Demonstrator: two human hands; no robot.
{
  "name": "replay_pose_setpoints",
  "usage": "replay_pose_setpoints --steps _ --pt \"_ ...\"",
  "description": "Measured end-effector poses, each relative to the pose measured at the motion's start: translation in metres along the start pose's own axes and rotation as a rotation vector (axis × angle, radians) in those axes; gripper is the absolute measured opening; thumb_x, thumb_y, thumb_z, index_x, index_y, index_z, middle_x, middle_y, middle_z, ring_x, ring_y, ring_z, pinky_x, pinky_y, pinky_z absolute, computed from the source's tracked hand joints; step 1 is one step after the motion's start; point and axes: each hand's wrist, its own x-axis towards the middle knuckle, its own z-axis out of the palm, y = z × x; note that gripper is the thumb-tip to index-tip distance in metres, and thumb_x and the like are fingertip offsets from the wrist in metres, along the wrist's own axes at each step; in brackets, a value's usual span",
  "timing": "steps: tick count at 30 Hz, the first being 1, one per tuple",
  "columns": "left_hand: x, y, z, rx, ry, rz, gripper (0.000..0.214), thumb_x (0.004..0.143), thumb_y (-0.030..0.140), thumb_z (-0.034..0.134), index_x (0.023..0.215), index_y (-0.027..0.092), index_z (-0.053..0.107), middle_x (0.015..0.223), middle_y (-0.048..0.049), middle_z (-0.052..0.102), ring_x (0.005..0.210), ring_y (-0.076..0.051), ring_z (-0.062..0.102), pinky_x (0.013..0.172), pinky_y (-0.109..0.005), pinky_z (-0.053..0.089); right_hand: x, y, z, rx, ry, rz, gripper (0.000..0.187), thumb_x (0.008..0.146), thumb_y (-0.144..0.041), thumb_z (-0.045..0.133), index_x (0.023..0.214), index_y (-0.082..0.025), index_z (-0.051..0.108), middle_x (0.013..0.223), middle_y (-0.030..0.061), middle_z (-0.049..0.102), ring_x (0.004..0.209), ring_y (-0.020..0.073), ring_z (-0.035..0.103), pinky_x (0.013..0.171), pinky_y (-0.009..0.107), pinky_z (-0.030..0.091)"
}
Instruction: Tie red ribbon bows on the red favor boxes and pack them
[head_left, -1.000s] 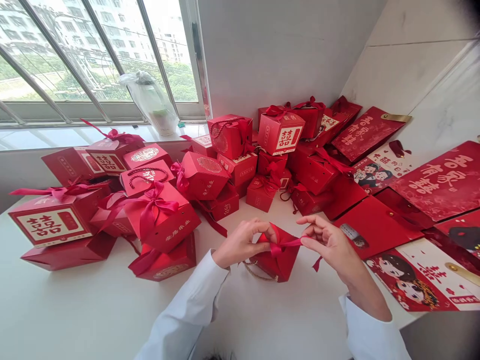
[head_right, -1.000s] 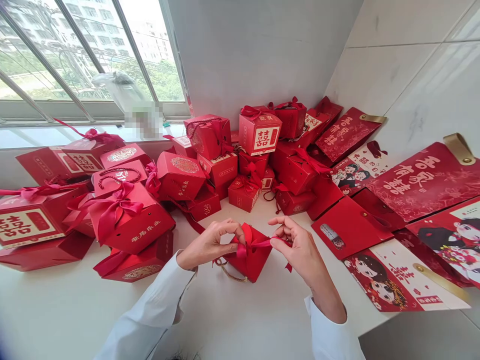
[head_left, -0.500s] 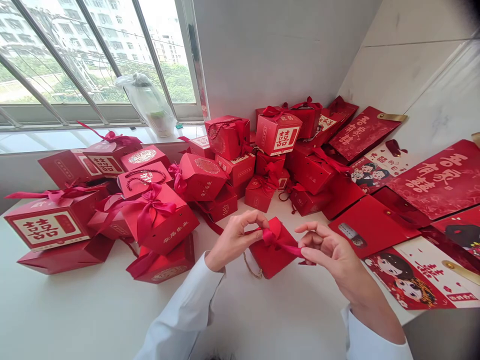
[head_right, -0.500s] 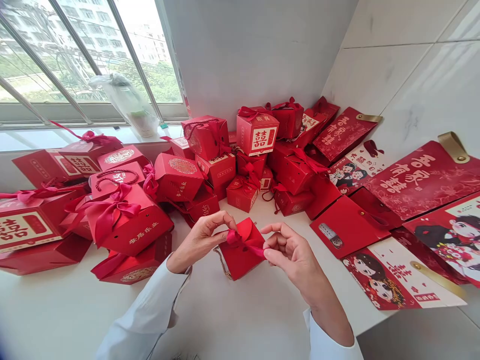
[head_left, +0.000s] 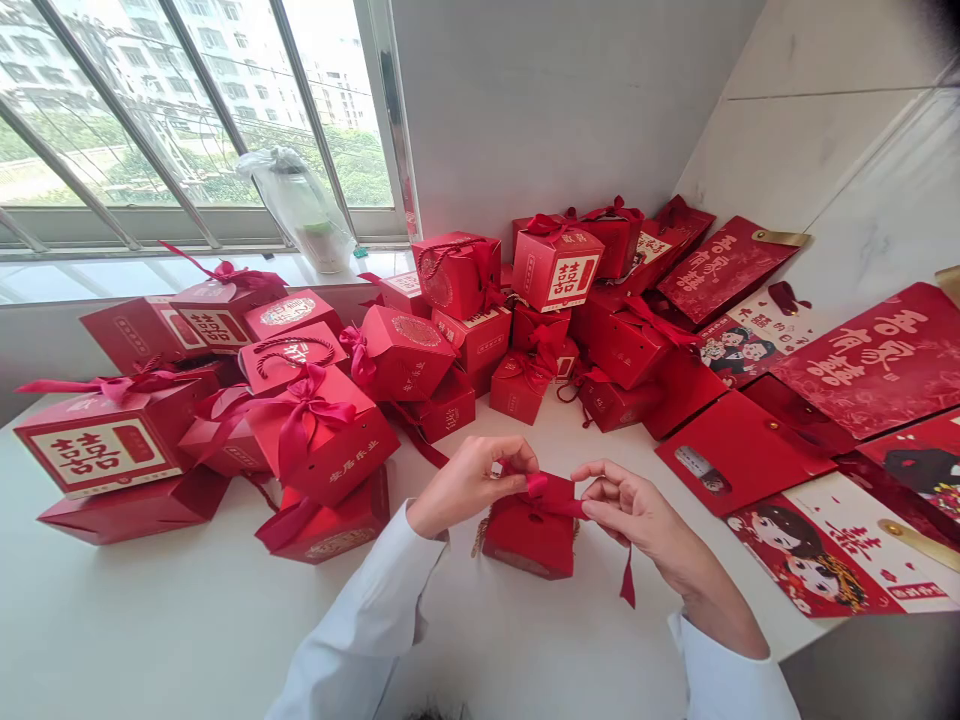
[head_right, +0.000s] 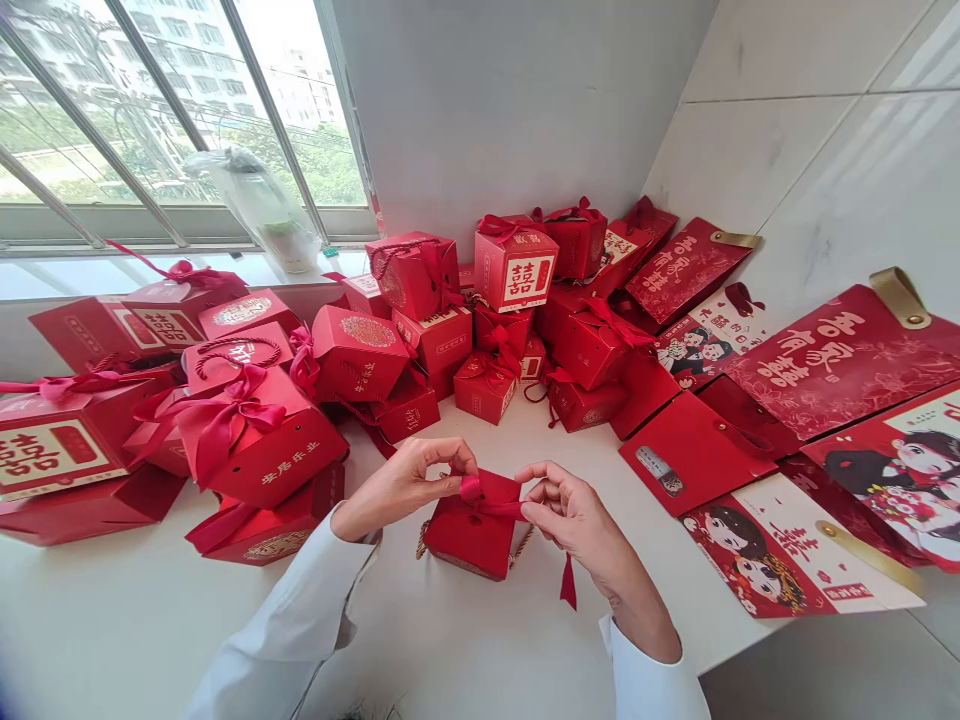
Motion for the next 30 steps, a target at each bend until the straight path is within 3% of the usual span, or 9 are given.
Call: replay_pose_setpoints --steps 6,11,16,20,25,30 --pt "-0.006 -0.003 -0.012 -0.078 -0.059 -0.068 0.008 0.079 0.021 0.06 0.084 0.016 0.064 0.08 -0.002 0.071 0.073 -0.014 0.063 0.068 -0.021 0.047 -0.001 -0.002 0.003 0.012 0.016 -0.023 0.032 0.079 -0.04 0.065 0.101 -0.019 0.058 0.074 -0.0016 0.056 0.053 0.0077 0.038 0.049 0.022 0.03" --pt "-0.014 -0.003 -0.021 0.005 -0.033 -0.227 0.012 0.073 0.022 0.067 0.084 0.017 0.066 0.067 0.0003 0.069 0.062 -0.013 0.061 0.057 -0.019 0.045 -0.001 0.002 0.001 -0.034 0.01 0.009 0.028 0.08 -0.036 0.063 0.102 -0.02 0.057 0.075 -0.0013 0.055 0.062 0.0113 0.044 0.053 0.022 0.036" --pt "-0.025 0.001 -0.039 -0.023 -0.238 -0.268 0.009 0.074 0.026 0.067 0.074 0.016 0.069 0.061 0.0019 0.064 0.055 -0.01 0.055 0.052 -0.018 0.04 -0.001 0.004 -0.001 -0.013 0.064 0.0 0.027 0.08 -0.035 0.061 0.103 -0.021 0.058 0.077 -0.0012 0.055 0.064 0.0117 0.046 0.05 0.021 0.036" --pt "-0.028 0.002 -0.045 -0.268 -0.395 -0.258 0.013 0.071 0.028 0.072 0.076 0.016 0.072 0.065 -0.0004 0.067 0.058 -0.011 0.055 0.056 -0.02 0.042 0.0 0.005 0.0 -0.005 0.085 -0.007 0.026 0.079 -0.034 0.061 0.101 -0.02 0.059 0.076 -0.0005 0.053 0.067 0.0129 0.047 0.051 0.022 0.037" --pt "-0.021 0.001 -0.037 -0.612 -0.252 -0.209 0.021 0.069 0.033 0.076 0.073 0.013 0.072 0.064 -0.0009 0.065 0.058 -0.009 0.052 0.059 -0.02 0.043 0.001 0.01 0.001 -0.018 0.035 -0.001 0.027 0.078 -0.036 0.062 0.101 -0.021 0.059 0.074 -0.0008 0.053 0.065 0.013 0.045 0.052 0.024 0.039" --pt "-0.016 -0.004 -0.033 -0.597 -0.201 -0.255 0.02 0.071 0.03 0.075 0.072 0.011 0.071 0.065 -0.001 0.064 0.061 -0.009 0.053 0.063 -0.02 0.044 0.002 0.013 -0.001 -0.037 0.116 -0.023 0.027 0.079 -0.037 0.061 0.102 -0.022 0.058 0.076 -0.0002 0.055 0.066 0.0137 0.046 0.053 0.024 0.038"
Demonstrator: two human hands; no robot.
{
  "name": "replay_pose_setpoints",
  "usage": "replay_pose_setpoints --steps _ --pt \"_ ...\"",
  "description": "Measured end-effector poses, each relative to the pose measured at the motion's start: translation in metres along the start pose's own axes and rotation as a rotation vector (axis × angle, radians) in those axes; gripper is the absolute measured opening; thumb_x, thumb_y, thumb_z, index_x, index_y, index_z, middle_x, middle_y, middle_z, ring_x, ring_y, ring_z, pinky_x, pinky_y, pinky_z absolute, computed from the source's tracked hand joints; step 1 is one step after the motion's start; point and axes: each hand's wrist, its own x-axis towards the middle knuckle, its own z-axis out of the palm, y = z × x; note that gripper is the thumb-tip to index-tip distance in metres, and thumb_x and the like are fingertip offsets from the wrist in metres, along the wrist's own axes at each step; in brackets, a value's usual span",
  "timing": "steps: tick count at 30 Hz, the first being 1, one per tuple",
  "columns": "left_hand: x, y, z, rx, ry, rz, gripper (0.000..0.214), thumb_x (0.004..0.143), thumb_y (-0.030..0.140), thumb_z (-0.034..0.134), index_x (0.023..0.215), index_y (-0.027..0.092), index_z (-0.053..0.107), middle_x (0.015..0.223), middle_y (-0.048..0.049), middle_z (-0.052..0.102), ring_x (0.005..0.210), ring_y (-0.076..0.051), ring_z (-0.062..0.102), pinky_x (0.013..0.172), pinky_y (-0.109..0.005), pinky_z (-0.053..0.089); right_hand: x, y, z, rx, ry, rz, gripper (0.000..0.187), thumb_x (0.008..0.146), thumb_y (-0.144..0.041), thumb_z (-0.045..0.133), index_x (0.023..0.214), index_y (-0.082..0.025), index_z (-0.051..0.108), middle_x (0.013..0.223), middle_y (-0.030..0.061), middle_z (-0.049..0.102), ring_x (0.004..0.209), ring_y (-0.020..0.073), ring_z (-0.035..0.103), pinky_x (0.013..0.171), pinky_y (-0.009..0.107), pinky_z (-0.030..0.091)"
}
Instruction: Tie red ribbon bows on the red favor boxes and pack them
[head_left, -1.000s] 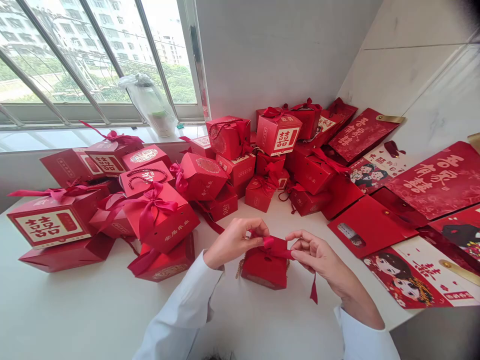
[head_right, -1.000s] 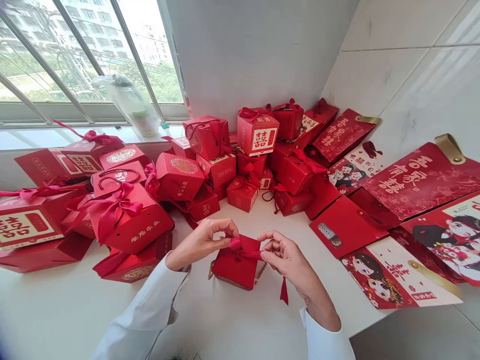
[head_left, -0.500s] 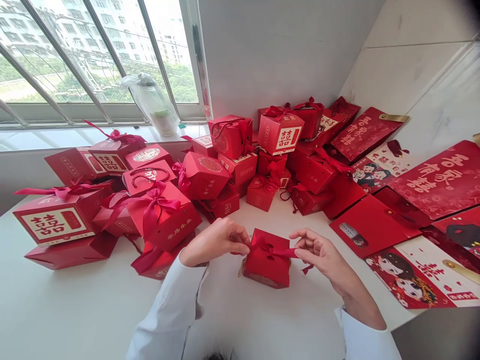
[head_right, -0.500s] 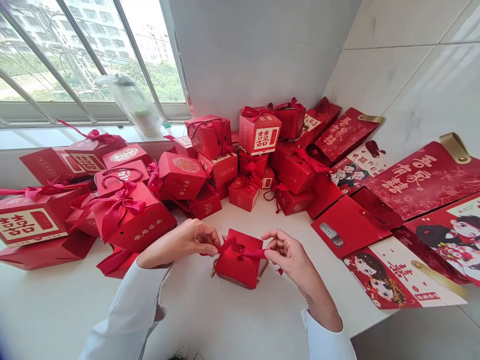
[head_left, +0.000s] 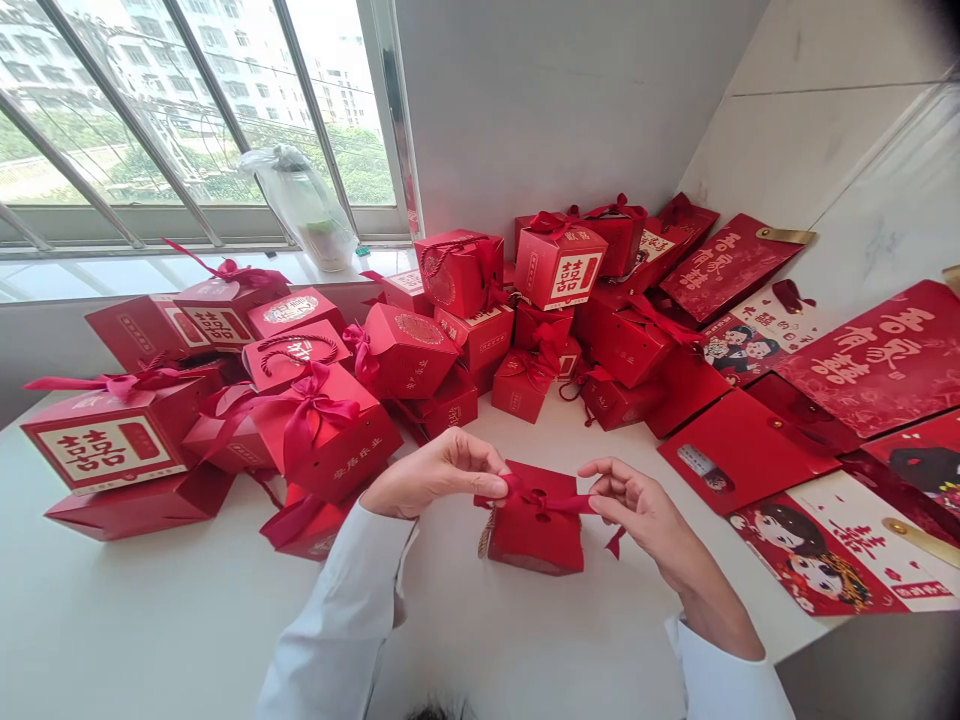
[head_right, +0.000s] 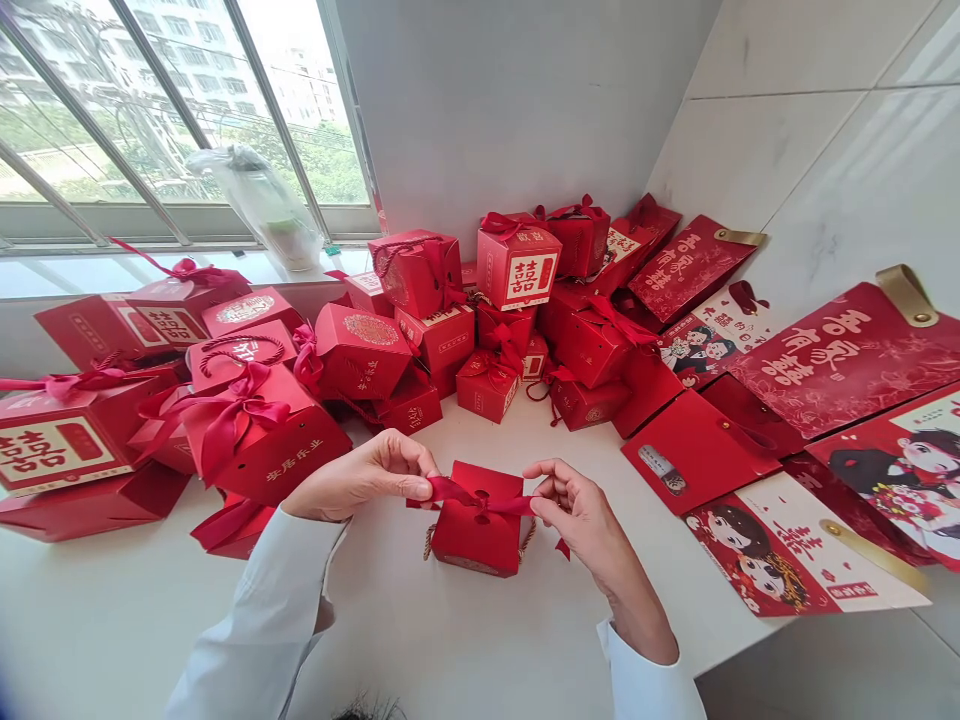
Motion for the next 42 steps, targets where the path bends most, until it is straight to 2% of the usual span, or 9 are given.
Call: replay_pose_setpoints --steps 4,9,16,25,33,35,38,40,42 --pt "-0.001 0.0 -0.002 0.243 -0.043 -0.09 0.023 0.071 0.034 0.074 0.072 0.011 0.07 0.065 -0.0006 0.063 0.06 -0.009 0.051 0.057 -0.019 0.041 0.001 -0.001 0.002 0.043 0.022 -0.056 0.033 0.08 -0.041 0.063 0.106 -0.021 0.056 0.07 -0.0027 0.054 0.064 0.0123 0.046 0.059 0.025 0.039" --pt "-0.003 0.001 -0.002 0.534 -0.101 -0.089 0.025 0.076 0.037 0.068 0.069 0.012 0.067 0.058 0.0022 0.058 0.052 -0.007 0.044 0.048 -0.017 0.033 0.0 -0.002 0.011 0.054 -0.104 0.028 0.047 0.076 -0.047 0.068 0.112 -0.022 0.051 0.07 -0.0034 0.054 0.059 0.0124 0.048 0.046 0.022 0.035" --pt "0.002 -0.006 -0.004 0.63 -0.104 -0.116 0.015 0.075 0.028 0.067 0.071 0.014 0.067 0.06 0.0017 0.062 0.054 -0.008 0.05 0.05 -0.016 0.037 0.001 -0.008 0.021 0.147 -0.042 -0.031 0.039 0.077 -0.034 0.065 0.111 -0.022 0.051 0.066 -0.0062 0.05 0.06 0.011 0.045 0.058 0.024 0.037" --pt "-0.008 -0.002 -0.01 0.78 -0.112 -0.216 0.011 0.074 0.022 0.062 0.066 0.016 0.065 0.057 0.0024 0.059 0.053 -0.009 0.052 0.045 -0.016 0.035 0.004 -0.005 0.027 0.474 0.017 0.051 0.036 0.072 -0.025 0.065 0.104 -0.021 0.05 0.06 -0.0089 0.044 0.053 0.0075 0.037 0.052 0.02 0.03" --pt "-0.02 0.0 -0.013 0.874 -0.045 -0.246 0.014 0.076 0.025 0.061 0.066 0.016 0.064 0.059 0.0021 0.058 0.054 -0.01 0.052 0.047 -0.02 0.034 0.003 -0.003 0.029 0.511 -0.017 0.071 0.036 0.072 -0.029 0.067 0.103 -0.023 0.049 0.06 -0.0089 0.044 0.049 0.0083 0.042 0.049 0.022 0.031" --pt "-0.021 0.004 -0.005 0.932 0.087 -0.204 0.013 0.08 0.028 0.06 0.074 0.017 0.065 0.063 0.0017 0.06 0.056 -0.011 0.052 0.049 -0.02 0.035 0.002 -0.005 0.031 0.458 -0.025 0.064 0.036 0.073 -0.03 0.068 0.103 -0.022 0.049 0.06 -0.0086 0.044 0.051 0.0089 0.042 0.05 0.022 0.031" --pt "-0.015 0.007 0.011 1.023 0.368 0.039 0.014 0.087 0.026 0.053 0.084 0.019 0.065 0.075 -0.0004 0.063 0.066 -0.013 0.055 0.06 -0.022 0.04 0.0 -0.007 0.033 0.408 -0.036 0.049 0.037 0.073 -0.032 0.069 0.104 -0.022 0.05 0.061 -0.008 0.045 0.055 0.0096 0.042 0.053 0.022 0.032" --pt "-0.007 0.006 0.021 1.069 0.361 0.223 0.019 0.09 0.02 0.049 0.083 0.019 0.067 0.081 -0.0022 0.064 0.076 -0.015 0.055 0.069 -0.023 0.041 -0.001 -0.009 0.034 0.401 -0.019 0.039 0.038 0.073 -0.034 0.069 0.104 -0.021 0.05 0.061 -0.008 0.044 0.056 0.0098 0.041 0.055 0.022 0.032" --pt "0.003 0.002 0.03 1.104 0.204 0.309 0.021 0.089 0.016 0.05 0.081 0.019 0.069 0.082 -0.0038 0.063 0.085 -0.017 0.053 0.073 -0.024 0.042 -0.001 -0.01 0.034 0.389 -0.01 0.041 0.039 0.073 -0.035 0.069 0.103 -0.021 0.05 0.06 -0.0082 0.044 0.056 0.0098 0.04 0.055 0.022 0.031"
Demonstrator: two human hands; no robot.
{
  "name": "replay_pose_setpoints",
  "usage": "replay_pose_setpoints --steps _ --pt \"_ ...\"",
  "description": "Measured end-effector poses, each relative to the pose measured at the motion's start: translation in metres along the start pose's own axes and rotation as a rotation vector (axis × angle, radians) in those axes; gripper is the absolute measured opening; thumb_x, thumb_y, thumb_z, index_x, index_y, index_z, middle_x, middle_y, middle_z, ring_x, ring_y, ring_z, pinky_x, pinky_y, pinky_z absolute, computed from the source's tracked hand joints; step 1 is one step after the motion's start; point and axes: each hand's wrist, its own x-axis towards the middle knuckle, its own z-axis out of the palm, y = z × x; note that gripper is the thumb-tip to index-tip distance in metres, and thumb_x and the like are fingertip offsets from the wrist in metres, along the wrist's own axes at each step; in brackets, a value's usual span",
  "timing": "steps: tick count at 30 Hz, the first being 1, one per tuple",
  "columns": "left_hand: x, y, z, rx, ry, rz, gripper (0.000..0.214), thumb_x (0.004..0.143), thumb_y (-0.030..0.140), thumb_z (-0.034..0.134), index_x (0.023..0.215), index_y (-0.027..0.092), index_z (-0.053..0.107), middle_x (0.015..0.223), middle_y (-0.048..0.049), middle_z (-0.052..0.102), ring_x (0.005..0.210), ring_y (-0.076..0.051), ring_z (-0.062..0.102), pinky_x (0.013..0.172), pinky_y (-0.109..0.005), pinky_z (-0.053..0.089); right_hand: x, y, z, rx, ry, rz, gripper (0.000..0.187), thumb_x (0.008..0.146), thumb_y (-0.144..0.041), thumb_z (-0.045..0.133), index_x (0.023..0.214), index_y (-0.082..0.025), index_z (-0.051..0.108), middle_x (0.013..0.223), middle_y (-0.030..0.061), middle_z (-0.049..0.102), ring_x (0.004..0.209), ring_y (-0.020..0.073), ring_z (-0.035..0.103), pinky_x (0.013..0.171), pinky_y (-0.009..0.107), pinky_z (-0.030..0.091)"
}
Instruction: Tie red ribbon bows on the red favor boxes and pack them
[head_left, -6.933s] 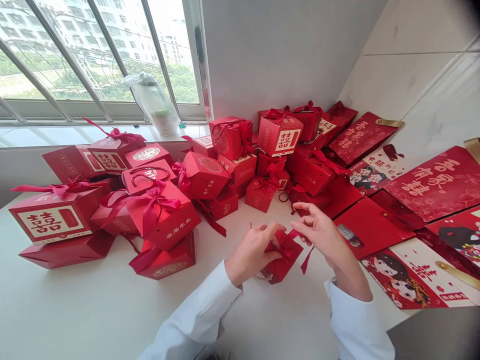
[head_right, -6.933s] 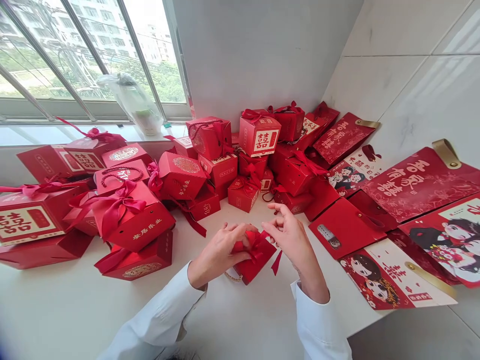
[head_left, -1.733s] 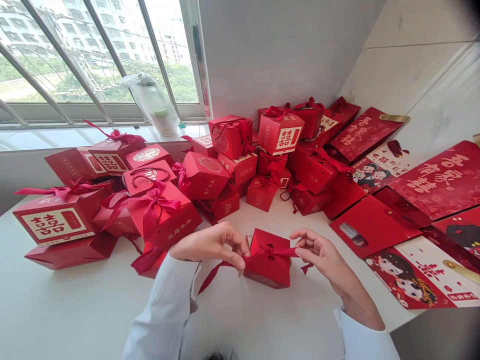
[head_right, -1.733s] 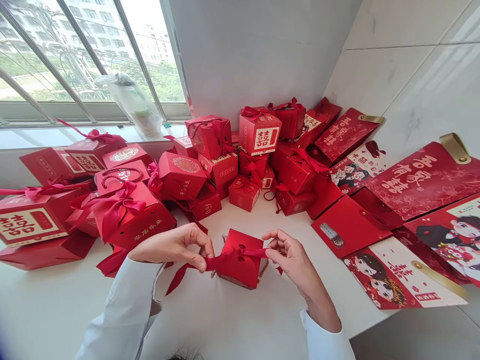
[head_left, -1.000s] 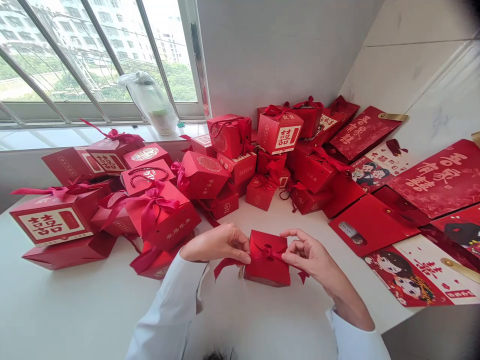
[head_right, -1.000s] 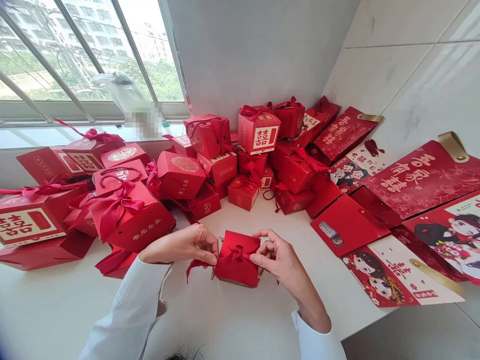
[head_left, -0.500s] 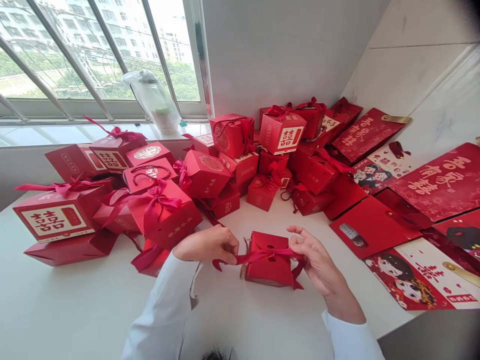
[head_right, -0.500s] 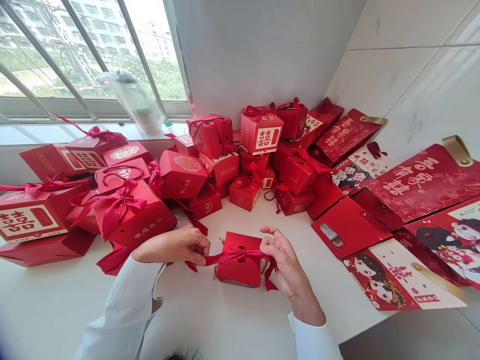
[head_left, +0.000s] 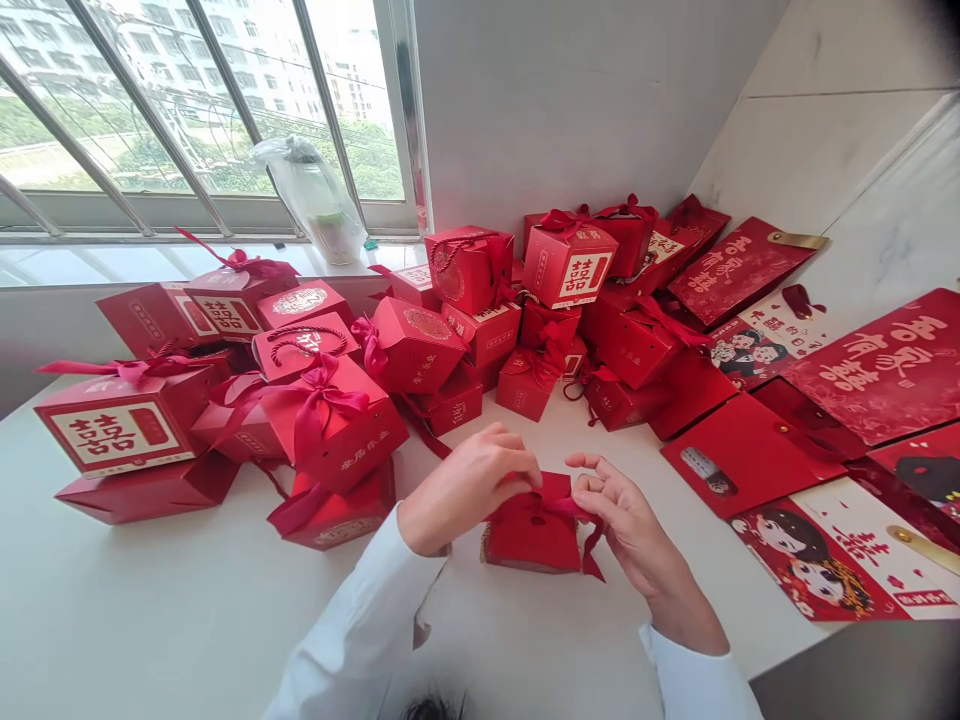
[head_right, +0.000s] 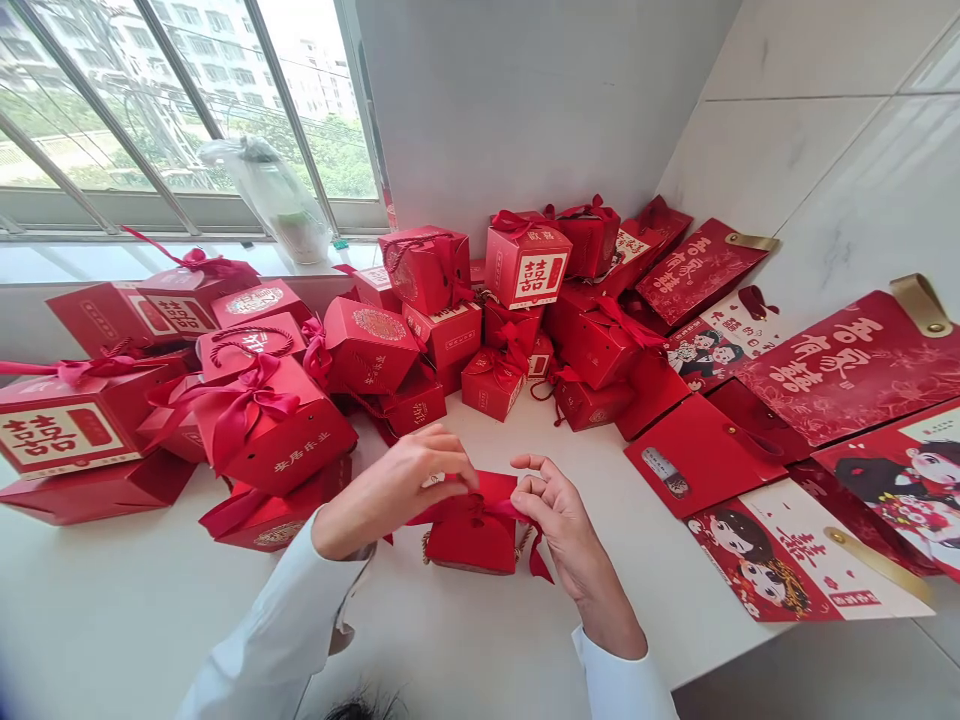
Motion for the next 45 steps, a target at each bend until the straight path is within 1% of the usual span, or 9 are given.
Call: replay_pose_setpoints --steps 2,5,11,14,18,23,31,37,45 --pt "0.007 0.001 0.01 0.004 -0.101 0.061 0.019 0.087 0.013 0.054 0.082 0.019 0.071 0.081 -0.0049 0.062 0.089 -0.018 0.051 0.074 -0.024 0.042 0.0 0.0 0.0 -0.03 -0.002 0.004 0.039 0.074 -0.036 0.069 0.104 -0.021 0.05 0.061 -0.0083 0.044 0.055 0.0098 0.04 0.054 0.023 0.032" --pt "0.012 -0.001 0.019 0.013 -0.145 0.057 0.016 0.085 0.011 0.057 0.081 0.018 0.071 0.08 -0.0056 0.06 0.089 -0.019 0.049 0.073 -0.025 0.042 0.001 0.003 -0.002 -0.158 0.02 -0.041 0.037 0.077 -0.04 0.065 0.105 -0.021 0.051 0.062 -0.007 0.046 0.056 0.0113 0.043 0.054 0.024 0.034" --pt "0.013 -0.006 0.022 -0.019 -0.161 0.031 0.011 0.087 0.016 0.057 0.083 0.017 0.067 0.087 -0.006 0.057 0.096 -0.02 0.045 0.08 -0.026 0.042 -0.009 0.004 0.006 -0.75 0.347 -0.443 0.016 0.084 -0.034 0.057 0.095 -0.023 0.059 0.092 0.0038 0.06 0.088 0.0201 0.054 0.075 0.032 0.042" --pt "0.012 -0.006 0.022 -0.028 -0.171 0.016 0.01 0.089 0.017 0.055 0.085 0.016 0.065 0.091 -0.0066 0.056 0.097 -0.021 0.043 0.083 -0.027 0.042 -0.017 0.005 0.018 -0.96 0.355 -0.571 0.011 0.085 -0.034 0.059 0.078 -0.025 0.06 0.083 0.0028 0.061 0.083 0.0213 0.052 0.072 0.032 0.042" --pt "0.012 -0.006 0.023 -0.013 -0.192 0.014 0.014 0.089 0.012 0.051 0.084 0.016 0.063 0.089 -0.0059 0.056 0.095 -0.02 0.044 0.081 -0.027 0.041 -0.018 0.016 0.033 -1.109 0.365 -0.563 0.016 0.08 -0.03 0.066 0.068 -0.024 0.057 0.072 0.0017 0.061 0.075 0.0216 0.049 0.067 0.033 0.04" --pt "0.012 -0.009 0.02 -0.015 -0.18 0.001 0.022 0.091 0.01 0.044 0.083 0.016 0.064 0.085 -0.0048 0.057 0.086 -0.018 0.048 0.075 -0.026 0.04 -0.011 0.025 0.038 -1.128 0.414 -0.51 0.014 0.077 -0.019 0.061 0.065 -0.022 0.053 0.068 0.0009 0.061 0.071 0.0204 0.049 0.067 0.033 0.037" --pt "0.014 -0.012 0.018 -0.082 -0.156 0.037 0.008 0.085 0.016 0.059 0.082 0.016 0.066 0.08 -0.0029 0.061 0.083 -0.017 0.051 0.074 -0.025 0.038 -0.014 0.018 0.032 -0.891 0.324 -0.487 0.015 0.083 -0.022 0.05 0.068 -0.023 0.051 0.07 0.001 0.057 0.07 0.0182 0.051 0.062 0.028 0.039" --pt "0.017 -0.014 0.021 -0.085 -0.141 0.059 0.012 0.087 0.017 0.057 0.076 0.016 0.061 0.077 -0.0015 0.058 0.079 -0.016 0.048 0.074 -0.025 0.036 -0.016 0.022 0.033 -0.843 0.339 -0.486 0.014 0.085 -0.022 0.049 0.071 -0.023 0.051 0.073 0.0005 0.055 0.071 0.017 0.051 0.059 0.026 0.038" --pt "0.02 -0.029 0.019 -0.382 -0.21 0.065 0.015 0.09 0.026 0.051 0.08 0.016 0.058 0.077 0.0008 0.058 0.074 -0.012 0.047 0.07 -0.022 0.036 -0.016 0.023 0.033 -0.872 0.327 -0.515 0.014 0.085 -0.022 0.048 0.071 -0.023 0.05 0.073 -0.0001 0.054 0.07 0.0164 0.052 0.062 0.027 0.04"
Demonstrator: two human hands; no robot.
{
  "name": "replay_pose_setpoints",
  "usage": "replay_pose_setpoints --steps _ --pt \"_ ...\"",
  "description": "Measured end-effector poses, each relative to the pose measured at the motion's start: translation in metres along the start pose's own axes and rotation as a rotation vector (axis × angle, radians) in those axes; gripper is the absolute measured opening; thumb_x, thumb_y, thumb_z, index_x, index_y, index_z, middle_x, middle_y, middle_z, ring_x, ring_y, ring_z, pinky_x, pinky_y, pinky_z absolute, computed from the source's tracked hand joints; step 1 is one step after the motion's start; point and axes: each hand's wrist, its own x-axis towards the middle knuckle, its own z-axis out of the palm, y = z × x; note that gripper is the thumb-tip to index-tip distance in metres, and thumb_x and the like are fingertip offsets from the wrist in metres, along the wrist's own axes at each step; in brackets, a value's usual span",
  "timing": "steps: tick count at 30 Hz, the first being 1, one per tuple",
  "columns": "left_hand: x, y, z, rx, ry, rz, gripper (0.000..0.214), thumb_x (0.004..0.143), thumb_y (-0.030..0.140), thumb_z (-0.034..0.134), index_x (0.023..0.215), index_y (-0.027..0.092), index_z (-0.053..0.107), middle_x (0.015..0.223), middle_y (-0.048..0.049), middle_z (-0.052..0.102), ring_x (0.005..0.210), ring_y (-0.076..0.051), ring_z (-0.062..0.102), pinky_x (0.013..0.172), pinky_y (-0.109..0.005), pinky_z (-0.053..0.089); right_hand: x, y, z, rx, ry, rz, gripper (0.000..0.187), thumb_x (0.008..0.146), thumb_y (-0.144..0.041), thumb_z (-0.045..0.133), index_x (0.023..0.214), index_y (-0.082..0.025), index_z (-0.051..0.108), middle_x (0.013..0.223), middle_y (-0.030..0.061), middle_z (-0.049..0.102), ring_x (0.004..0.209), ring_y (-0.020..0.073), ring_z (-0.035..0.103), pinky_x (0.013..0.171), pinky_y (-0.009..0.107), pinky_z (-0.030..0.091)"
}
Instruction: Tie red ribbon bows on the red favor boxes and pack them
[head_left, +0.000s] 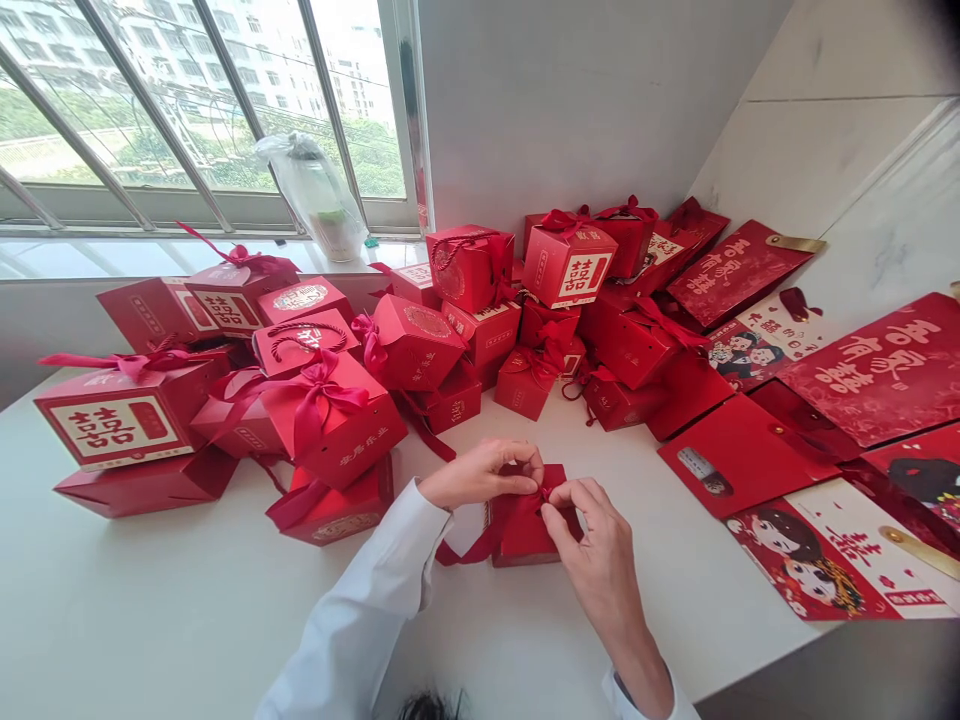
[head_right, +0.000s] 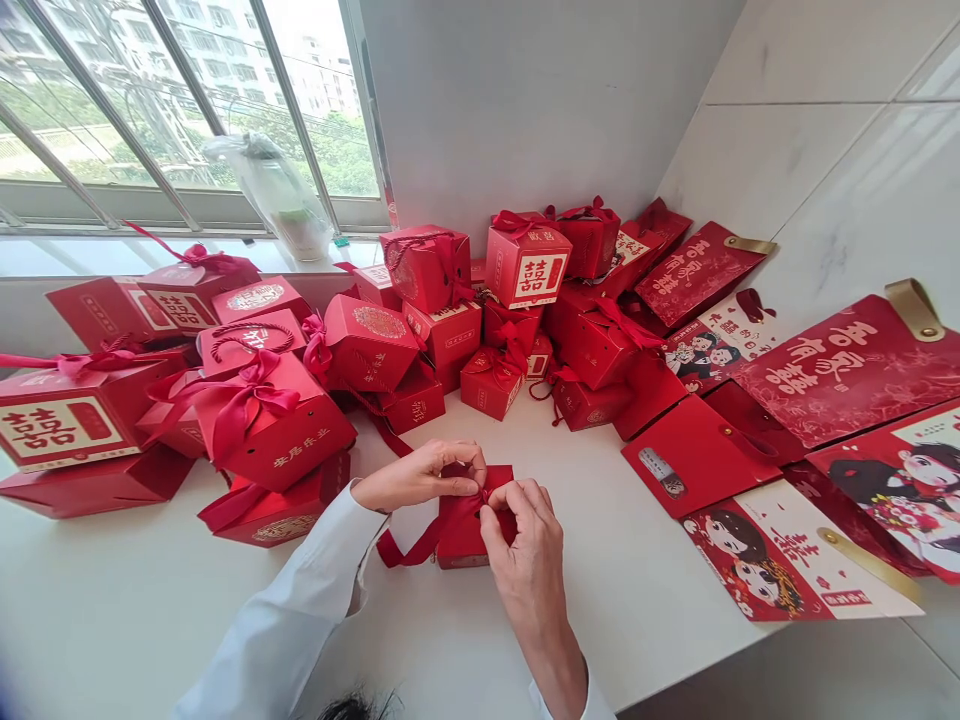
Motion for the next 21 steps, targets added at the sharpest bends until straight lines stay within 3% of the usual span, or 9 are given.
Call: replay_pose_setpoints --steps 7,14,21 --pt "-0.001 -0.0002 -0.0002 0.033 -0.008 0.019 0.013 0.087 0.028 0.056 0.081 0.016 0.06 0.081 0.0003 0.059 0.078 -0.013 0.048 0.075 -0.023 0.036 -0.0002 0.0032 0.0042 -0.011 0.051 -0.034 0.003 0.083 -0.023 0.054 0.081 -0.023 0.052 0.078 0.0019 0.058 0.078 0.0188 0.055 0.07 0.03 0.044" --pt "-0.003 -0.005 0.0 -0.173 -0.016 -0.042 0.014 0.089 0.025 0.051 0.082 0.014 0.056 0.075 0.002 0.053 0.067 -0.009 0.043 0.062 -0.02 0.035 -0.0021 -0.0016 0.0029 0.094 0.005 0.026 0.012 0.089 -0.025 0.047 0.078 -0.023 0.052 0.078 0.0011 0.056 0.075 0.017 0.054 0.066 0.027 0.042" --pt "-0.0045 0.0042 -0.0027 -0.017 -0.019 0.026 0.011 0.083 0.027 0.063 0.086 0.017 0.064 0.085 -0.0003 0.062 0.082 -0.013 0.052 0.077 -0.021 0.036 -0.0026 -0.0034 0.0016 0.089 -0.01 0.05 0.013 0.089 -0.026 0.046 0.078 -0.022 0.053 0.079 0.0016 0.056 0.074 0.017 0.053 0.064 0.027 0.04"
